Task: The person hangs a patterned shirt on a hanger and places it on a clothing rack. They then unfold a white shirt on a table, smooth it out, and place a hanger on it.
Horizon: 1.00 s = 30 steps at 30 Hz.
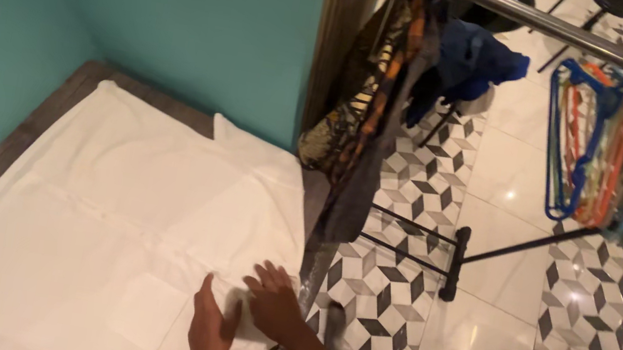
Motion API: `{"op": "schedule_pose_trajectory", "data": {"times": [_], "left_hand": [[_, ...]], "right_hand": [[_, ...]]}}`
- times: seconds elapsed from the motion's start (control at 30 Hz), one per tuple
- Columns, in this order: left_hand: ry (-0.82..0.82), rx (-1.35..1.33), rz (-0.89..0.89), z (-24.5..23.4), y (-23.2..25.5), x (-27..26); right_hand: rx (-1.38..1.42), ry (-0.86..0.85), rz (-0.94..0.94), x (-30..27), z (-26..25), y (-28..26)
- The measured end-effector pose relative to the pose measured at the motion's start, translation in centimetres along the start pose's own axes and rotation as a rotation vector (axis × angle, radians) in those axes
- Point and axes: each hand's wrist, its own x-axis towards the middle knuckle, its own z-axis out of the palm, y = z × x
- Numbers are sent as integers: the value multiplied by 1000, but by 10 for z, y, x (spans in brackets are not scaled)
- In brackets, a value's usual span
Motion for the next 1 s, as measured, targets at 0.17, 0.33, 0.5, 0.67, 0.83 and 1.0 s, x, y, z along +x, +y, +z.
{"op": "schedule_pose_trajectory", "data": {"times": [0.17,0.33,0.5,0.67,0.83,1.0], "left_hand": [[245,190,206,26,-13,-55],[278,29,283,90,-66,-102],[-225,-173,186,128,-57,-114],[-420,-491,479,112,60,-144],[-569,-415,424,93,180,-181],[-459,-583,577,116,228,-233]], "right_hand": [[182,131,298,-99,-17,35],[308,137,505,-206,-36,83],[714,40,1005,-269,-54,107],[787,473,845,-304,-94,135],[982,658,789,-341,-176,114],[910,729,800,-396,-232,91]]}}
